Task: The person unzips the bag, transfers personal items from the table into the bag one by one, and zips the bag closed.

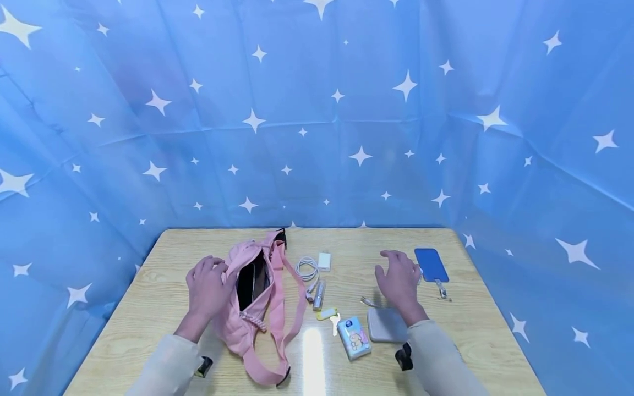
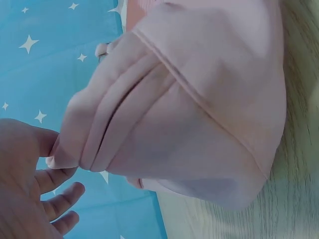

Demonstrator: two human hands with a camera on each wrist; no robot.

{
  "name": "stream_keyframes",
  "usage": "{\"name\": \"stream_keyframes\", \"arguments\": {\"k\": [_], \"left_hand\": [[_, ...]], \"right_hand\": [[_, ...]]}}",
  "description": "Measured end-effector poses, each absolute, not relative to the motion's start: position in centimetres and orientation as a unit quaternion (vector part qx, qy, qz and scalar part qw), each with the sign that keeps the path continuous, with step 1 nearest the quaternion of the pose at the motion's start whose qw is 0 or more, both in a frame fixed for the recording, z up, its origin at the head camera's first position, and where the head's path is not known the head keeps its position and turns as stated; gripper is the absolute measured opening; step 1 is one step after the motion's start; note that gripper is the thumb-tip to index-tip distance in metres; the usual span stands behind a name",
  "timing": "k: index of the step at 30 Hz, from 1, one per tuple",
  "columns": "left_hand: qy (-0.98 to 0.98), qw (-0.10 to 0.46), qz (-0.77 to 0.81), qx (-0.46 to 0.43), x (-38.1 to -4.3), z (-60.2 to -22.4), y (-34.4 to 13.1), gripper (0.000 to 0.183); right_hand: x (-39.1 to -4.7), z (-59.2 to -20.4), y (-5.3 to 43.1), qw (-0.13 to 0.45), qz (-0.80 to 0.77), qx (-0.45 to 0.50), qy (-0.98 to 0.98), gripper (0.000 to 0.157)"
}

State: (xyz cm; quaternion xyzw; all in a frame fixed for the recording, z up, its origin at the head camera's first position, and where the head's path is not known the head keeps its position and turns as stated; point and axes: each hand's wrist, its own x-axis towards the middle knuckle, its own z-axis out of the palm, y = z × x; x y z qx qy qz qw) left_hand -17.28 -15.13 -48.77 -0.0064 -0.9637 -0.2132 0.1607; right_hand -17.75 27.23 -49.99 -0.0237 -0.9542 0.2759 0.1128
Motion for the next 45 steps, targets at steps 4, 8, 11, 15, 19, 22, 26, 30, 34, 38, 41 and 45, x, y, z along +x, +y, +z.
{"name": "stream_keyframes", "arguments": {"k": [4,8,11,15,19,22,26,30,34,38,41,45], "left_hand": [[-0.965,0.153,-0.212,-0.004,-17.5,-48.7,-15.4,0.030],[-0.964,0.157,-0.214,-0.005,-17.5,-48.7,-15.4,0.031],[-0.962,0.170,-0.215,-0.010,-17.6,-48.9,-15.4,0.031],[-0.960,0.181,-0.215,-0.012,-17.6,-49.1,-15.5,0.032],[-0.961,0.169,-0.219,-0.010,-17.6,-49.1,-15.5,0.033],[-0.963,0.157,-0.220,-0.010,-17.7,-49.0,-15.6,0.034],[-0.964,0.151,-0.220,-0.011,-17.7,-49.0,-15.6,0.034],[-0.963,0.152,-0.223,-0.012,-17.7,-49.0,-15.5,0.034],[-0.962,0.153,-0.225,-0.014,-17.7,-49.0,-15.5,0.033],[-0.963,0.150,-0.224,-0.014,-17.8,-49.1,-15.4,0.032],[-0.963,0.149,-0.223,-0.013,-17.9,-49.1,-15.4,0.032],[-0.962,0.152,-0.225,-0.013,-17.9,-49.1,-15.4,0.032]], "right_hand": [[-17.3,-49.6,29.0,0.105,0.252,-0.015,-0.962,0.040],[-16.7,-49.4,30.8,0.071,0.224,-0.020,-0.972,0.042],[-16.1,-49.5,32.1,0.046,0.204,-0.039,-0.977,0.045],[-15.2,-49.9,33.7,0.016,0.178,-0.052,-0.982,0.052],[-14.3,-50.4,34.7,-0.022,0.156,-0.039,-0.987,0.059],[-13.8,-50.8,35.1,-0.051,0.144,-0.009,-0.988,0.062],[-13.1,-51.3,35.3,-0.072,0.139,0.035,-0.987,0.065],[-12.4,-51.5,35.1,-0.084,0.140,0.053,-0.985,0.067],[-12.0,-51.9,34.9,-0.098,0.140,0.066,-0.983,0.074],[-11.8,-52.6,34.8,-0.114,0.158,0.079,-0.978,0.079],[-11.7,-53.0,34.9,-0.121,0.171,0.083,-0.974,0.081],[-11.6,-53.5,35.0,-0.114,0.173,0.090,-0.974,0.085]]}}
